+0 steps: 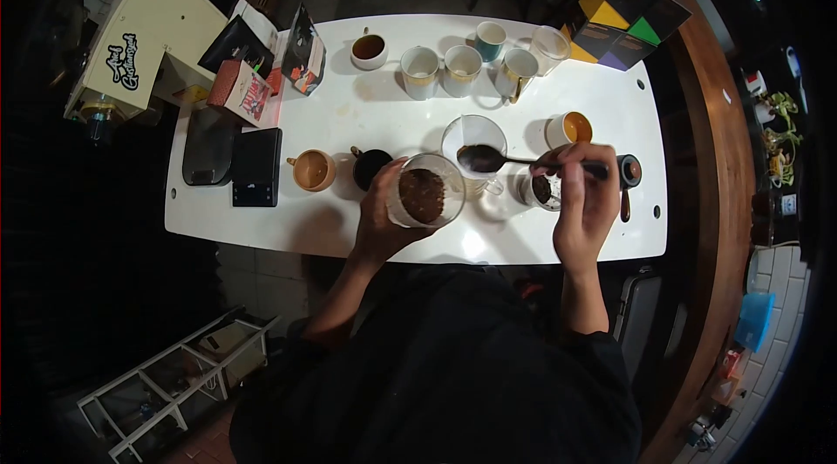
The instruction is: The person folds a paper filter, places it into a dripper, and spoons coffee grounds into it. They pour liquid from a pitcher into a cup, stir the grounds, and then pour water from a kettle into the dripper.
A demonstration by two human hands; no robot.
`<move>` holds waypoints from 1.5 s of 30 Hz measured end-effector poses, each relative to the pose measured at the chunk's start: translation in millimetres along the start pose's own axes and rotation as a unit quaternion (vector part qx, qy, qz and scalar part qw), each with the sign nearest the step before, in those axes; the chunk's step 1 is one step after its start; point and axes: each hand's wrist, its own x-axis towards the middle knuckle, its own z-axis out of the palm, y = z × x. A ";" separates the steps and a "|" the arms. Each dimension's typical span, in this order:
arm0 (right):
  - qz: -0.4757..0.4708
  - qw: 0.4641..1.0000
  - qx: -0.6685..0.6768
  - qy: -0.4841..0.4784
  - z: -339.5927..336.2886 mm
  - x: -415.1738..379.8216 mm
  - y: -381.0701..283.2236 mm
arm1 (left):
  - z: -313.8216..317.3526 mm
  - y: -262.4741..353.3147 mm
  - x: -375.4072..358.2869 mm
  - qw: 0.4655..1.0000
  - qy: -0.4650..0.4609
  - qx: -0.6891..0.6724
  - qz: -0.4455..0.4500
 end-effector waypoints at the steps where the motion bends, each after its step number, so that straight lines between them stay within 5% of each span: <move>1: -0.001 1.000 0.007 -0.025 4.6 -6.6 -3.0 | -0.5 7.5 3.1 1.000 -0.011 0.008 -0.010; 8: -0.096 0.975 -0.136 -0.149 28.7 -19.9 -4.0 | 2.6 21.9 18.9 0.986 -0.047 0.144 0.064; 11: -0.009 0.988 -0.064 -0.140 32.7 -25.1 -0.5 | 5.9 20.5 19.6 0.985 -0.039 0.139 0.089; 13: 0.023 0.989 -0.043 -0.137 31.6 -24.8 4.6 | 11.7 19.6 19.2 0.993 0.033 0.016 0.112; 18: 0.188 0.970 0.104 -0.114 29.8 -18.4 14.7 | 9.5 23.7 19.7 0.997 0.011 0.001 0.078; 32: 0.212 0.971 0.103 -0.034 -1.3 14.8 38.9 | 6.0 12.3 11.1 0.997 -0.002 0.076 -0.002; 40: 0.105 0.994 -0.003 0.020 -11.9 25.8 54.7 | 4.0 12.6 -2.8 0.996 0.038 0.046 -0.070; 45: -0.090 0.961 -0.231 -0.125 -0.9 15.4 64.2 | 6.4 8.4 -7.9 0.996 0.048 0.018 -0.079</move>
